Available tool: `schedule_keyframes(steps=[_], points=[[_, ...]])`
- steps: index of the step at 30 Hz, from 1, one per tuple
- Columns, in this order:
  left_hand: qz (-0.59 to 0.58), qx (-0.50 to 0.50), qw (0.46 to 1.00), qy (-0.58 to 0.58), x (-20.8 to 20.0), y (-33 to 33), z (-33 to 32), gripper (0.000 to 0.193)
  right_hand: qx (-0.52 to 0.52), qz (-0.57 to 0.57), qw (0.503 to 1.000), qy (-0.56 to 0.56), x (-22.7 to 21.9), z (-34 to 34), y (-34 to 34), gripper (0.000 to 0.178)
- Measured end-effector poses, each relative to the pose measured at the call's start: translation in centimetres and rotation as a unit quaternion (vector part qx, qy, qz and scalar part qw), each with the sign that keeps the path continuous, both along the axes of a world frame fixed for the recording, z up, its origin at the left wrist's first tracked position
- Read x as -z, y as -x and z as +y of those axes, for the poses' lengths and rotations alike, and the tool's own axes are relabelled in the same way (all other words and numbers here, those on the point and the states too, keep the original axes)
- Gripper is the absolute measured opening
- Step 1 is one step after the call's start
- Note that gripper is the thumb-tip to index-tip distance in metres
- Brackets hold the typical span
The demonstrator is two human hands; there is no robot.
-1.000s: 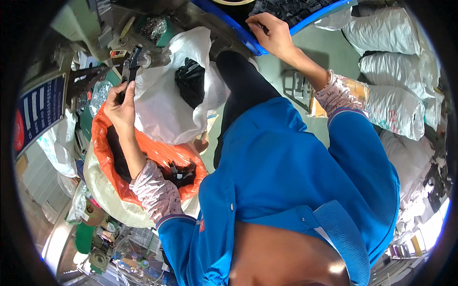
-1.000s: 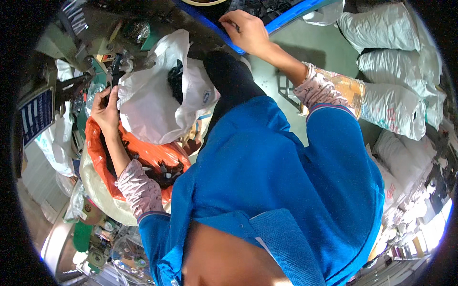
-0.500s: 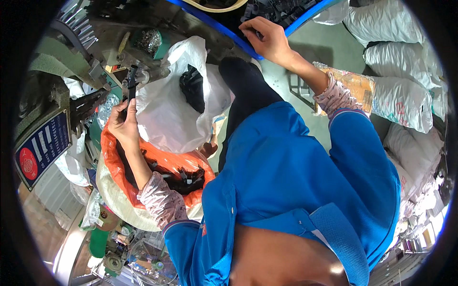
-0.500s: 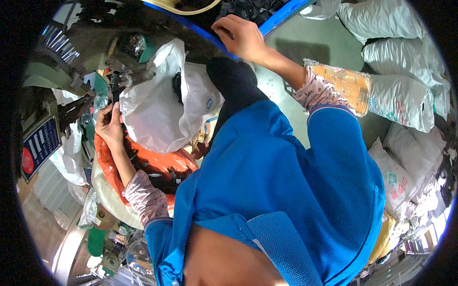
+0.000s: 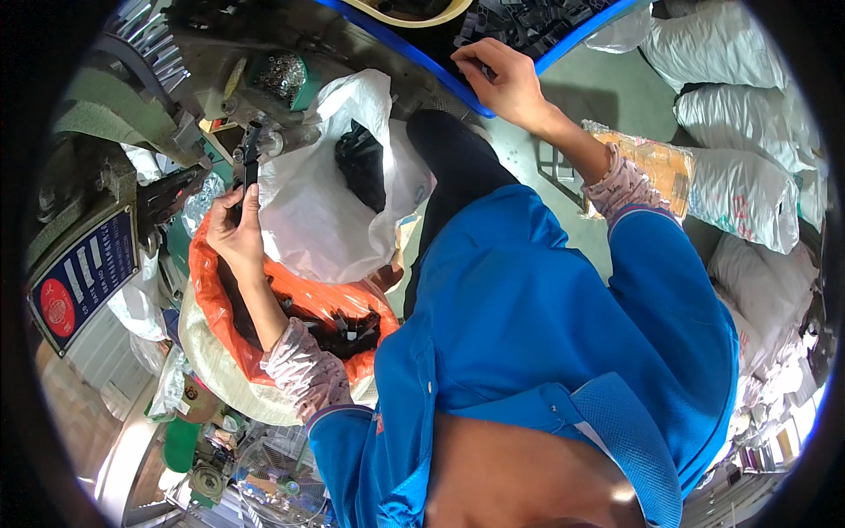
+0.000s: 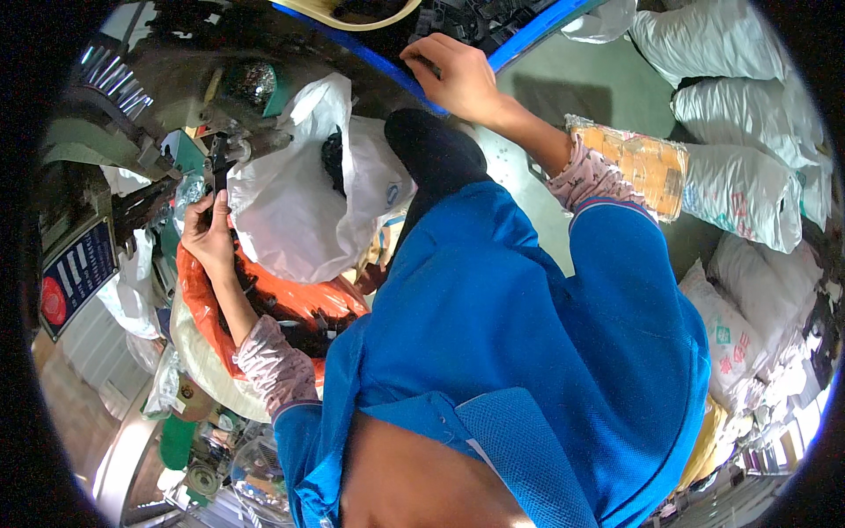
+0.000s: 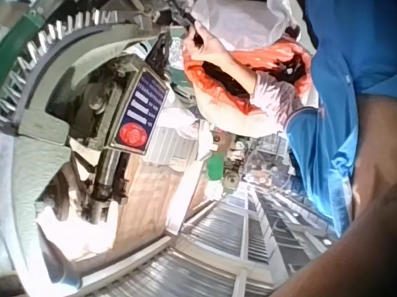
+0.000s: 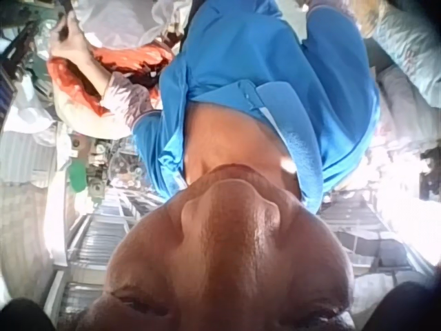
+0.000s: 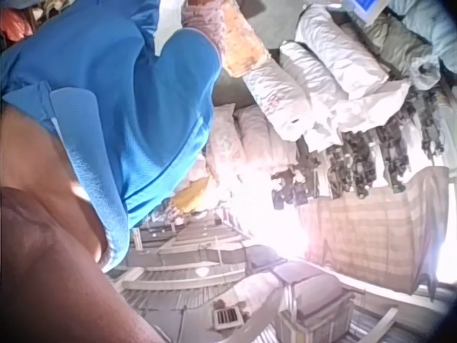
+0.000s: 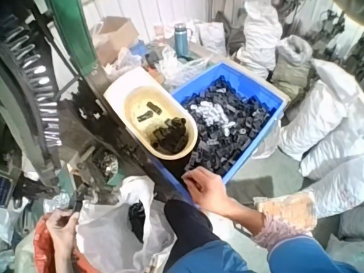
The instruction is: The person repeatedly picks small black plastic components from a blue bin and a yellow tray, joins them by hand, and places the assembled pieces into a white bag. The process continues with the same repetitive pick, join, and place actions throughout the clip.
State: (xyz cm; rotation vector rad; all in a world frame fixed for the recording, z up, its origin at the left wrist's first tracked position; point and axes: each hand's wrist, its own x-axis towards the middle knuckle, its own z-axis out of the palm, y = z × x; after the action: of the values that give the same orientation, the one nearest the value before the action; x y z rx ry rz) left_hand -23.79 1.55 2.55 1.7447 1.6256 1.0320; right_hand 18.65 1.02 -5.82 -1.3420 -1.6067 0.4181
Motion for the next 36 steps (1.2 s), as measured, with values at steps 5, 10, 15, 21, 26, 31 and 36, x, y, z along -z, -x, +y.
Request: schedule_keyframes(steps=[5, 10, 15, 21, 26, 31, 36], points=[[0.012, -0.001, 1.000, -0.008, 0.1, 0.0, 0.1, 0.012, 0.009, -0.005, 1.000, -0.010, 0.0, 0.0, 0.0, 0.013], [0.014, -0.002, 1.000, -0.010, -0.6, -0.9, -0.2, 0.011, 0.015, 0.000, 1.000, 0.003, -0.1, 0.1, -0.1, 0.012], [-0.001, -0.013, 1.000, -0.023, 0.1, -0.8, -0.1, 0.010, 0.020, 0.016, 0.999, 0.045, -0.7, 0.0, 0.2, 0.012], [0.014, -0.027, 0.999, -0.011, 0.1, -0.4, -0.5, 0.013, 0.017, 0.034, 0.998, 0.054, -0.5, 0.3, 0.7, 0.013], [0.049, -0.045, 0.998, 0.007, -0.3, -0.5, -0.7, 0.015, 0.016, 0.034, 0.997, 0.061, -0.6, 0.4, 0.6, 0.012], [0.089, -0.052, 0.995, 0.005, -0.8, -0.8, -0.9, 0.015, 0.004, 0.055, 0.994, 0.099, -1.2, 0.3, 0.7, 0.011], [0.149, -0.047, 0.987, -0.029, -1.2, -1.3, -0.9, 0.018, -0.003, 0.031, 0.996, 0.088, -1.3, 0.3, 0.4, 0.010]])
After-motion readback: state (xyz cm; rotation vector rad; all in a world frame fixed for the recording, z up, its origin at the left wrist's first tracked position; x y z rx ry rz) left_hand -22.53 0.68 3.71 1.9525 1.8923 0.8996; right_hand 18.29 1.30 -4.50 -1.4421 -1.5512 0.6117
